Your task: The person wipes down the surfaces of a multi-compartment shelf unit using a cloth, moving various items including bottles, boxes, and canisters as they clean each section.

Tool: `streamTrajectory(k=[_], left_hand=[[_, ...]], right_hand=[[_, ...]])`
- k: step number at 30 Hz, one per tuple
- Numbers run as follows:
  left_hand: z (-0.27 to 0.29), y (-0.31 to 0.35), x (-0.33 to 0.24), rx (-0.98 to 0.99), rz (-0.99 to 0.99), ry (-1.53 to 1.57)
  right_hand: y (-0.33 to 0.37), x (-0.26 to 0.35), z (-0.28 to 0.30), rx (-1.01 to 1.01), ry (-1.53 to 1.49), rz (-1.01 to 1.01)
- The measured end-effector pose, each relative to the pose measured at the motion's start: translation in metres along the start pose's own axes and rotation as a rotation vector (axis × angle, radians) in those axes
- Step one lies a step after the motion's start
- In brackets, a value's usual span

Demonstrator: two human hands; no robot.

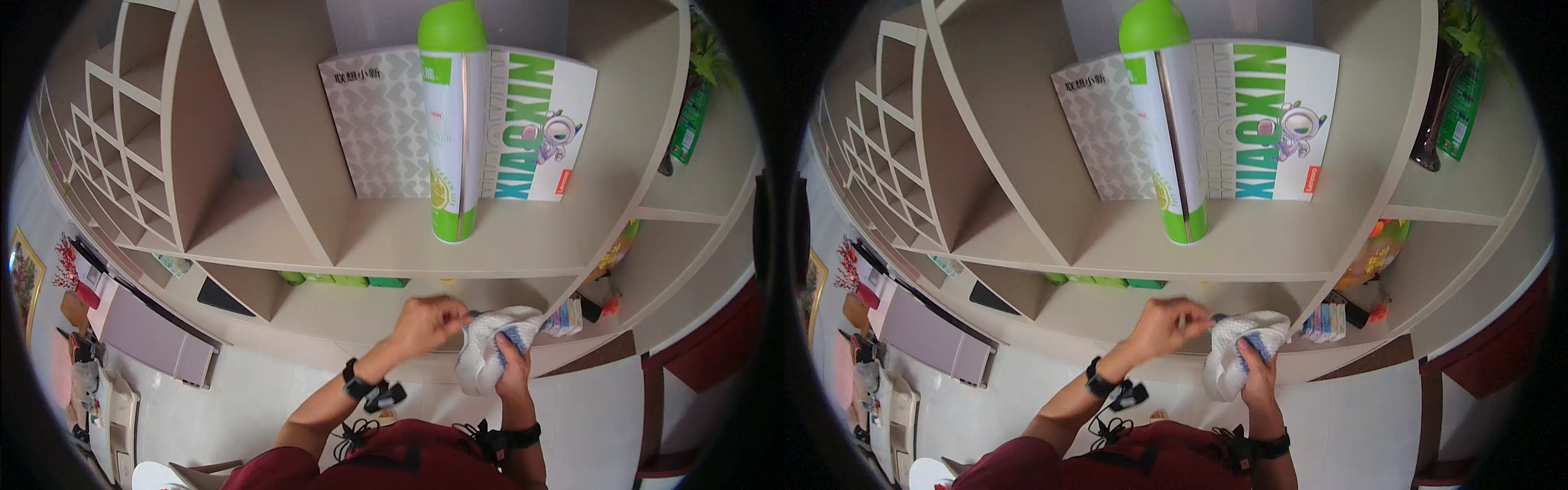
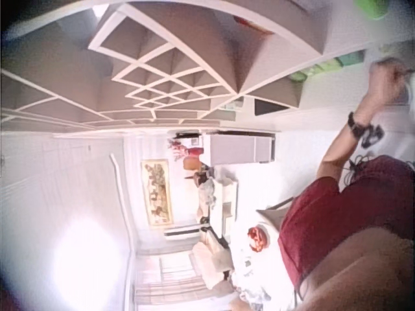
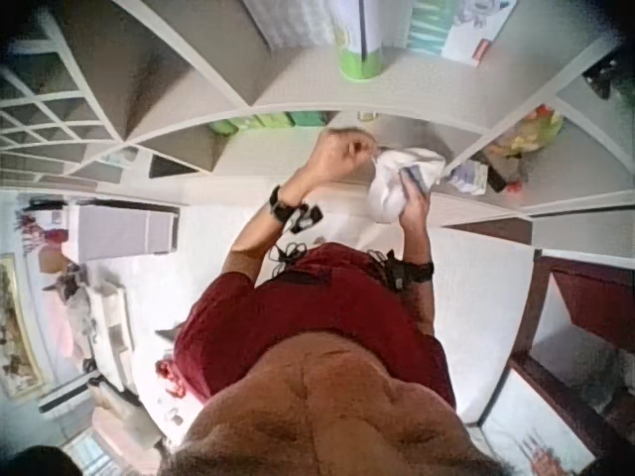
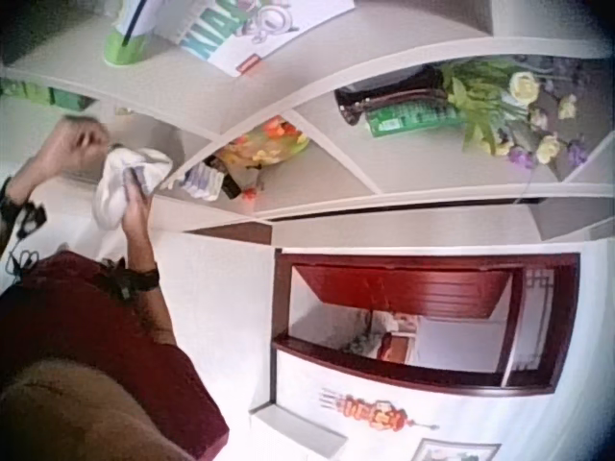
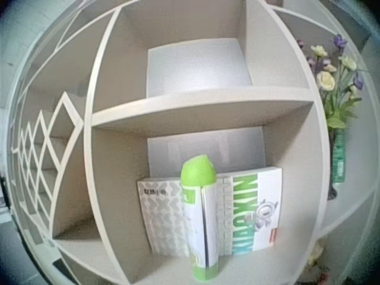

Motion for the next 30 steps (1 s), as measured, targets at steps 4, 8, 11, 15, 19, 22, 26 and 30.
streamTrajectory(k=[4,8,11,15,19,22,26,30], left_hand=[[0.073,0.007,-0.094,-0.507,-0.488,0.039],[0.103,-0.048,-0.109,-0.710,-0.405,-0.075],[0.096,-0.086,-0.081,-0.587,-0.257,0.155],[0.088,-0.103,-0.069,-0.434,-0.162,0.438],[0.087,-0.066,-0.101,-0.478,-0.233,0.285],[0.074,-0.021,-0.123,-0.328,-0.230,0.206],[0.015,0.027,-0.095,-0.021,-0.083,0.256],[-0.042,0.059,-0.044,0.128,-0.087,0.199]], right_hand=[[0.014,0.027,-0.027,0.162,-0.034,0.109],[0.025,0.033,-0.046,0.273,-0.144,0.132],[0.031,0.029,-0.038,0.213,-0.025,0.140],[0.040,0.031,-0.023,0.142,-0.039,0.098],[0.045,0.057,-0.012,0.255,-0.072,0.425],[0.059,0.078,-0.010,0.331,-0.080,0.544],[0.073,0.072,-0.017,0.276,0.339,0.596],[0.072,0.075,-0.059,0.064,0.497,0.638]])
Point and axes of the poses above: each hand's wrist, its own y-axis away from the middle knuckle, its own z-axis out of the back of the hand, x = y × z, the point moved 6 cm from there along -y, towards the middle knuckle, and after that the axes turned 4 degrees about -x, right-handed, at the moved point
